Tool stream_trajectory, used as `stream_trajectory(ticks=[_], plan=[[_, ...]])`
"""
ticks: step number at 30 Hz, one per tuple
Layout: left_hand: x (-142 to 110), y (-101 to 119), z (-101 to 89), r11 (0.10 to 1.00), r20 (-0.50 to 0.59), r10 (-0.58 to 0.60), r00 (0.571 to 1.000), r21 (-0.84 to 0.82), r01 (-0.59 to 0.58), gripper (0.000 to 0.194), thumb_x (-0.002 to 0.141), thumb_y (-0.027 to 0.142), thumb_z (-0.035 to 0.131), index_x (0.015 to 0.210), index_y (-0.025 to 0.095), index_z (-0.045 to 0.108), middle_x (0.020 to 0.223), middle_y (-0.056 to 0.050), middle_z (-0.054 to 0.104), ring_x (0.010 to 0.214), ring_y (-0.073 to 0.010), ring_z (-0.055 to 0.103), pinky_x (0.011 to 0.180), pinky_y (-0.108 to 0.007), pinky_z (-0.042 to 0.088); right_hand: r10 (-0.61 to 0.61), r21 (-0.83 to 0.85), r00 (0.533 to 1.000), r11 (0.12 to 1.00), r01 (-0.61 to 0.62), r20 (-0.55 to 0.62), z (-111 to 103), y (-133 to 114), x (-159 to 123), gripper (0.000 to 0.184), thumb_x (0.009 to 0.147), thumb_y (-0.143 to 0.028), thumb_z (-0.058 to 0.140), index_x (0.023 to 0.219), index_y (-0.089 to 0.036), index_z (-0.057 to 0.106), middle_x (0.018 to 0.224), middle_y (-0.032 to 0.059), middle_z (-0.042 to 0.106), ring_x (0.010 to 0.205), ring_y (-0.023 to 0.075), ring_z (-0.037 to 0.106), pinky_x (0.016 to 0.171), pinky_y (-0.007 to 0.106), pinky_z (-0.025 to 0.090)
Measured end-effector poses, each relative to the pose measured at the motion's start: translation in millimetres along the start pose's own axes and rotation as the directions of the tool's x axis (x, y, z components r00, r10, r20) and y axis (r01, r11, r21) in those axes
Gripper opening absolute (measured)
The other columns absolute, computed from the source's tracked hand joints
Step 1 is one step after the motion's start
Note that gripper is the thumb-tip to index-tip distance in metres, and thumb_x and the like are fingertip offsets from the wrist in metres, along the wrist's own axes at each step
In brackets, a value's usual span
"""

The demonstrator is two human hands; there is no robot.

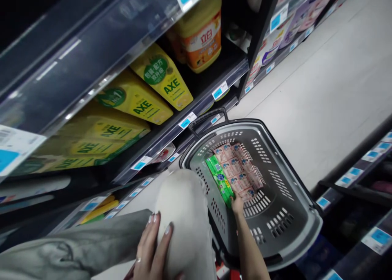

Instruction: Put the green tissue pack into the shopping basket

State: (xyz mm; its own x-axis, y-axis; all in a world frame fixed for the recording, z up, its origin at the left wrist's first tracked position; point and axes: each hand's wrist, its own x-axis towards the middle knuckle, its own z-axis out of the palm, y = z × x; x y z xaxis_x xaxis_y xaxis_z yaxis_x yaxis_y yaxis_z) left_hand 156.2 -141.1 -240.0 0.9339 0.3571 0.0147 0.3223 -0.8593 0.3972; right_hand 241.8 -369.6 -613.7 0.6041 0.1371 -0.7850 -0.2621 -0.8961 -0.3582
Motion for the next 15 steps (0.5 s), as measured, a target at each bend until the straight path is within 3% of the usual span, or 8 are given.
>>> stream_trajectory(ticks=[3, 8, 15], plan=[[2, -1, 1.8, 1.000, -0.024, 0.019, 1.000, -0.001, -0.019, 0.064, 0.099, 0.045, 0.035, 0.156, 0.022, 0.016, 0.164, -0.008, 0.010, 0.149, -0.0282, 0.016, 0.117, -0.043, 0.021, 0.025, -0.002, 0.999, 1.000, -0.025, 0.043, -7, -4, 0, 0.056, 0.084, -0.015, 0.043, 0.138, -0.003, 0.051, 0.133, 0.0182, 0.060, 0.123, 0.0251, 0.057, 0.105, 0.032, 0.042], [0, -5, 6.5, 0.997, -0.072, 0.077, 0.994, 0.000, -0.077, 0.065, 0.097, 0.042, 0.038, 0.154, 0.014, 0.024, 0.162, -0.014, 0.016, 0.147, -0.0325, 0.019, 0.113, -0.044, 0.022, 0.065, -0.033, 0.994, 0.997, -0.063, 0.085, -38, -16, -10, 0.073, 0.067, -0.003, 0.046, 0.140, -0.005, 0.051, 0.124, 0.0184, 0.065, 0.112, 0.0226, 0.064, 0.097, 0.028, 0.047], [-4, -3, 6.8, 0.999, -0.028, 0.019, 0.999, 0.047, -0.018, 0.061, 0.097, 0.037, 0.038, 0.152, 0.015, 0.024, 0.160, -0.016, 0.018, 0.144, -0.0346, 0.022, 0.109, -0.052, 0.028, 0.028, -0.100, 0.998, 0.994, -0.033, -0.050, -116, -32, -61, 0.042, 0.081, -0.017, 0.044, 0.113, -0.012, 0.071, 0.107, 0.0148, 0.072, 0.103, 0.0224, 0.068, 0.087, 0.028, 0.051]])
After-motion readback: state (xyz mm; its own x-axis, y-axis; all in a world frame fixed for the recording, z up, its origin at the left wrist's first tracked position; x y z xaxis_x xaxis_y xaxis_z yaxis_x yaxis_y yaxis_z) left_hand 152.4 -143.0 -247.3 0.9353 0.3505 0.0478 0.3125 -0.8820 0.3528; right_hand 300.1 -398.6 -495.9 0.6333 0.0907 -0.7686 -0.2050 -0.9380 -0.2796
